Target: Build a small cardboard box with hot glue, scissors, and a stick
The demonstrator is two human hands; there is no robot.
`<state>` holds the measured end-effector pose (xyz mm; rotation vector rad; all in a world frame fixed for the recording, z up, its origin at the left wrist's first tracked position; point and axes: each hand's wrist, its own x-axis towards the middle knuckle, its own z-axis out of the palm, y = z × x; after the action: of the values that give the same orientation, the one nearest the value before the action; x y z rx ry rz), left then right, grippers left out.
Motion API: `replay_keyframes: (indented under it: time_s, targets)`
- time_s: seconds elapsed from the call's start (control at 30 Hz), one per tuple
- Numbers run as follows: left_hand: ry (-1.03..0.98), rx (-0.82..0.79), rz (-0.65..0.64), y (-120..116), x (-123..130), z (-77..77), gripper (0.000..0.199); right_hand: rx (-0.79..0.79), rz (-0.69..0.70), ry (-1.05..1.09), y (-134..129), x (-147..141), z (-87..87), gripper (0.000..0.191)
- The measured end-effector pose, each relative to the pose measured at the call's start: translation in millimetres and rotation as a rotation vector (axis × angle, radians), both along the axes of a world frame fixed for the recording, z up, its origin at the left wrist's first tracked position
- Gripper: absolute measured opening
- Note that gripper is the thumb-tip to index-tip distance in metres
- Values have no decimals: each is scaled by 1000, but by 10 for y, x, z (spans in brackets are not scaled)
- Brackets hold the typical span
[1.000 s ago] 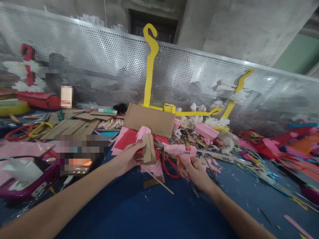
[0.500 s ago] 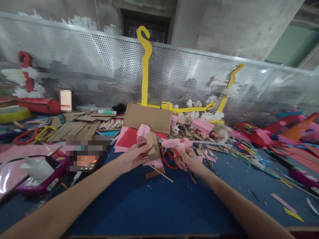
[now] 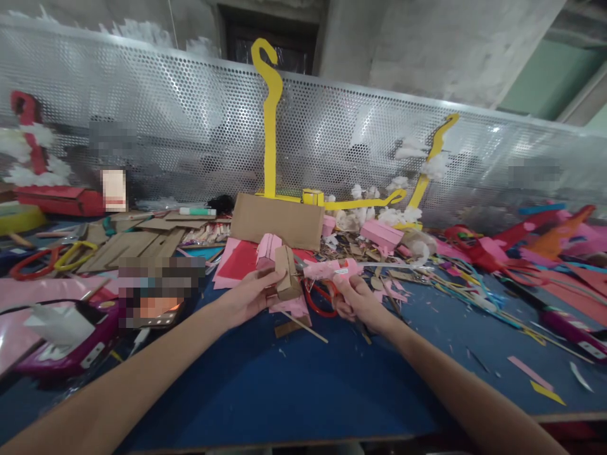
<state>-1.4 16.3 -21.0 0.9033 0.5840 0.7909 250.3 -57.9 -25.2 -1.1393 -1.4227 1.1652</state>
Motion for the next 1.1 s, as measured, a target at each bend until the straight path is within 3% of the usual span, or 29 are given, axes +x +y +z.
replay_keyframes:
  time_s: [1.1]
  targets:
    - [-12, 8, 16, -14, 3, 37, 31, -3, 44, 19, 14, 26, -14, 48]
